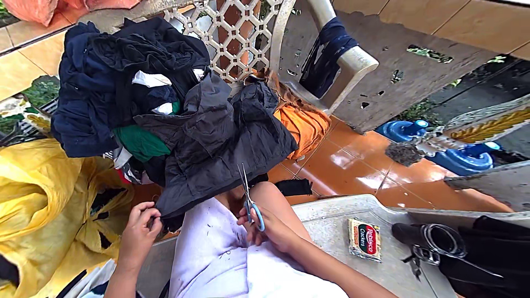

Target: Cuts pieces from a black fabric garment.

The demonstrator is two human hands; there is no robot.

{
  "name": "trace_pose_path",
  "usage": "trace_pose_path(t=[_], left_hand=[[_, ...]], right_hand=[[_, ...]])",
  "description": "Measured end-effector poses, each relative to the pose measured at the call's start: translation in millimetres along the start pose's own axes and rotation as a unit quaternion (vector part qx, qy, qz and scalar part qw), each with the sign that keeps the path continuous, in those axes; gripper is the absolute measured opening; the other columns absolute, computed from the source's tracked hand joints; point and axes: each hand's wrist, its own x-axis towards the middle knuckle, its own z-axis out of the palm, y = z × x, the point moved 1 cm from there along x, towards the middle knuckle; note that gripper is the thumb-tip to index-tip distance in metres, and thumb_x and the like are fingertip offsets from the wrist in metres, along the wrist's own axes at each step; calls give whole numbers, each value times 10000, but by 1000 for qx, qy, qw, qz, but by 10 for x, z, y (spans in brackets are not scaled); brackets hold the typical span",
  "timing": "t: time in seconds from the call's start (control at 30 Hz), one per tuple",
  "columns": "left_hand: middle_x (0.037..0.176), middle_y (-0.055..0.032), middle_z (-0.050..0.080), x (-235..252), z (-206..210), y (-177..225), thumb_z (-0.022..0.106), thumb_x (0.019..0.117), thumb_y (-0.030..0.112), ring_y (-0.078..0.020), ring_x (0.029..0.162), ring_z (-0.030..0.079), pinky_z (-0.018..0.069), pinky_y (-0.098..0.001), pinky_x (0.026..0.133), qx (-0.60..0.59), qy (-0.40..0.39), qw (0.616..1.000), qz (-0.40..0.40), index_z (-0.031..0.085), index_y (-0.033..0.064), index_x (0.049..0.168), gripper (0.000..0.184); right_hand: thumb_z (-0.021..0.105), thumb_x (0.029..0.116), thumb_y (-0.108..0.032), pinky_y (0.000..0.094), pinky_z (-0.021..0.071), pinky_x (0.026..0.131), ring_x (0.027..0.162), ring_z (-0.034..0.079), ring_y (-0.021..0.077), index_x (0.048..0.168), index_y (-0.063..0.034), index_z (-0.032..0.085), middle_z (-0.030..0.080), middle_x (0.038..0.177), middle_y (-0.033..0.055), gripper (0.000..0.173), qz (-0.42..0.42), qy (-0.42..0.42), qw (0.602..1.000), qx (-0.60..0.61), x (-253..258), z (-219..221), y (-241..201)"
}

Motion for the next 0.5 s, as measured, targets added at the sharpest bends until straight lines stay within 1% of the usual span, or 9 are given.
trace_pose_path(t=[0.1, 0.17, 0.23, 0.3, 0.33, 0.37, 0.4, 0.43, 0.5], left_hand=[[1293, -297, 611, -59, 4, -114, 666, 855, -22, -462, 1139, 638, 522, -626, 919, 77, -25, 996, -41, 721, -54, 906, 82], [1312, -284, 616, -89, 90, -70, 630, 921, -22, -491, 1225, 582, 461, -653, 1011, 113, -110, 981, -114, 741, -46, 990, 133], [1324, -281, 612, -107, 233, 78, 591, 939, -24, -486, 1272, 548, 412, -638, 1072, 102, -138, 975, -144, 743, -34, 1054, 191], [1217, -277, 658, -138, 390, 326, 586, 926, -26, -450, 1174, 615, 469, -594, 1025, 37, -88, 989, -112, 736, -48, 1074, 212], [1171, -258, 675, -141, 477, 471, 571, 937, -12, -393, 1108, 655, 513, -539, 983, -23, -76, 991, -106, 721, -62, 1099, 226], [1192, -241, 674, -131, 560, 629, 546, 971, 8, -325, 1099, 668, 531, -468, 978, -109, -95, 981, -132, 680, -83, 1177, 262], [1258, -231, 652, -103, 656, 774, 519, 1006, 21, -267, 1137, 664, 530, -400, 1002, -223, -123, 949, -187, 602, -105, 1282, 314], [1314, -228, 609, -62, 776, 895, 487, 1028, 13, -231, 1156, 651, 530, -356, 1004, -351, -136, 888, -263, 508, -118, 1364, 361], [1344, -218, 553, 65, 1047, 1038, 406, 1076, 34, -221, 1141, 629, 511, -340, 992, -536, -98, 724, -423, 376, -90, 1443, 388]], right_hand=[[301, 1126, -297, 234, 533, 527, 588, 632, 93, 1249, -41, 523, 696, 938, 39, 361, 63, 39, 997, 17, -53, -101, 26], [278, 1132, -315, 226, 519, 512, 559, 618, 87, 1214, -45, 547, 696, 872, 30, 389, 87, 36, 995, 24, -72, -141, 42], [270, 1131, -326, 218, 507, 505, 542, 602, 82, 1188, -52, 560, 693, 842, 24, 404, 91, 23, 995, 32, -73, -162, 51], [271, 1128, -324, 208, 505, 507, 534, 592, 71, 1164, -66, 554, 688, 831, 13, 385, 87, 10, 995, 41, -63, -172, 73], [264, 1127, -316, 201, 501, 505, 532, 583, 64, 1161, -72, 544, 681, 830, 7, 373, 82, 5, 996, 46, -59, -173, 82], [257, 1126, -308, 193, 494, 499, 524, 573, 58, 1153, -75, 537, 675, 825, 4, 366, 76, 4, 996, 52, -55, -170, 88], [252, 1126, -303, 188, 487, 493, 517, 565, 56, 1143, -76, 537, 675, 819, 7, 365, 70, 5, 996, 60, -48, -171, 96], [250, 1122, -300, 184, 482, 490, 514, 561, 53, 1131, -78, 539, 674, 814, 8, 365, 62, 5, 996, 66, -38, -176, 108], [252, 1115, -290, 177, 480, 493, 515, 560, 48, 1126, -80, 542, 674, 809, 9, 358, 46, 4, 996, 75, -25, -189, 129]])
